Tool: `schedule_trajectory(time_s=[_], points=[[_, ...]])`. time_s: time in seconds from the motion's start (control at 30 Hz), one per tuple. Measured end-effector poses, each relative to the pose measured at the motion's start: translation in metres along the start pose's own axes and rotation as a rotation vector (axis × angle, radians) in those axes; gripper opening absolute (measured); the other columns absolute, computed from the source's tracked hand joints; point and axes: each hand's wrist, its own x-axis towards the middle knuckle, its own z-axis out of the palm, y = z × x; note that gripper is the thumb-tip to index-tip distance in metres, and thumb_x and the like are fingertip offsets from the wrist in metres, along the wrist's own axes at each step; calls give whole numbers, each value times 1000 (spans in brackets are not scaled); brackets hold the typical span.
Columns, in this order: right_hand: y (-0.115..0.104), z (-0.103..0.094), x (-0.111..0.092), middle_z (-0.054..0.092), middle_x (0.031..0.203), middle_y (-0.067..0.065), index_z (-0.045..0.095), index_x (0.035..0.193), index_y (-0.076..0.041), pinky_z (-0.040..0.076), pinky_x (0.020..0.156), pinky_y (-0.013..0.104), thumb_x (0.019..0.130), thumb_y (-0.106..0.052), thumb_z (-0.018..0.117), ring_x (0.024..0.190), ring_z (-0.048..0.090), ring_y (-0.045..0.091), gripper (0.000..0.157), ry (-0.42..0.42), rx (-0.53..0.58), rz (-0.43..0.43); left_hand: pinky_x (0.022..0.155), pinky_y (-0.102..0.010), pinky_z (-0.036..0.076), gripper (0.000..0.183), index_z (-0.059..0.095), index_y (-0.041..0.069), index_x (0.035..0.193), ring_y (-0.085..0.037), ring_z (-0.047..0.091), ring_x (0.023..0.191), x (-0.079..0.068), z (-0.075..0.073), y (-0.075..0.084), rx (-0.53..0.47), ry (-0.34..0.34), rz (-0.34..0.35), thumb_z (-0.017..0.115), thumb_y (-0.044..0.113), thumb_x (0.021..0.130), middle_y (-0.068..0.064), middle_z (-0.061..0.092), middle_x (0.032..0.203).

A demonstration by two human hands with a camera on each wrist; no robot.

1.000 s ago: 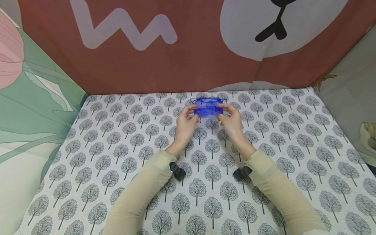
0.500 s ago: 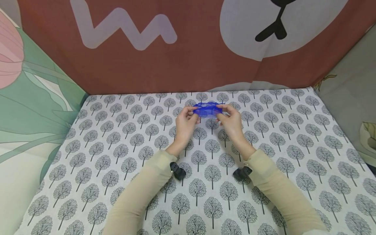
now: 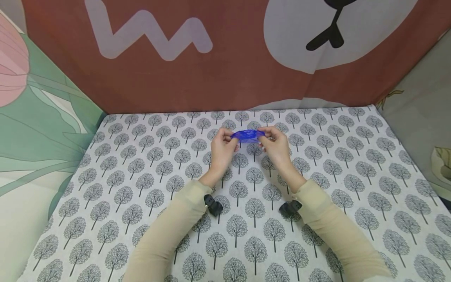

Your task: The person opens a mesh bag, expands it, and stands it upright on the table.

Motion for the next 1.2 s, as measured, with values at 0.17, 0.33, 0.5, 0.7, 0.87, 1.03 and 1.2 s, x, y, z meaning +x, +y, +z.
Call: schedule_trajectory(time_s=[0.17,0.33,0.5,0.7,0.87,1.03,1.2], points=[[-1,0,0,57,79,3,58,119,0,52,52,17,90,-3,55,60,59,11,29,7,-18,7,57,-26,60,20,55,-3,108,-34,66,66,1,0,-1,22,-19,-24,56,-2,88,-22,64,85],[-1,1,1,58,76,7,57,121,-1,52,51,18,91,-3,52,58,58,11,30,11,-20,8,61,-30,62,30,58,0,120,-44,66,78,1,-2,-1,13,-78,-28,52,-1,91,-29,64,100],[1,-1,2,57,83,3,56,123,0,54,54,18,93,-4,51,59,58,9,31,-3,-27,13,61,-26,61,30,62,-1,117,-43,67,78,1,-3,-1,31,-88,-2,54,-2,89,-24,65,99],[2,-3,2,56,93,3,58,122,1,54,54,19,92,-3,53,61,60,9,31,-2,-42,6,65,-34,63,27,64,-2,115,-43,67,78,1,-2,-1,32,-82,2,58,3,89,-22,67,98],[2,-3,3,60,97,7,59,121,2,55,55,20,89,-2,56,62,61,10,32,-3,-60,3,68,-38,63,28,63,-2,116,-40,67,79,1,-2,0,28,-75,-37,54,1,90,-21,66,99],[1,-2,3,62,99,10,61,117,3,56,56,21,89,-1,57,63,62,11,29,7,-83,0,69,-39,63,31,63,-1,117,-34,68,75,1,-2,0,48,-68,-51,53,-3,88,-20,66,99],[1,-1,2,59,90,5,62,112,4,56,57,21,89,0,57,65,62,14,24,16,-91,0,66,-36,63,29,63,-2,115,-37,68,77,1,-1,1,63,-56,-45,53,-5,87,-21,65,99]])
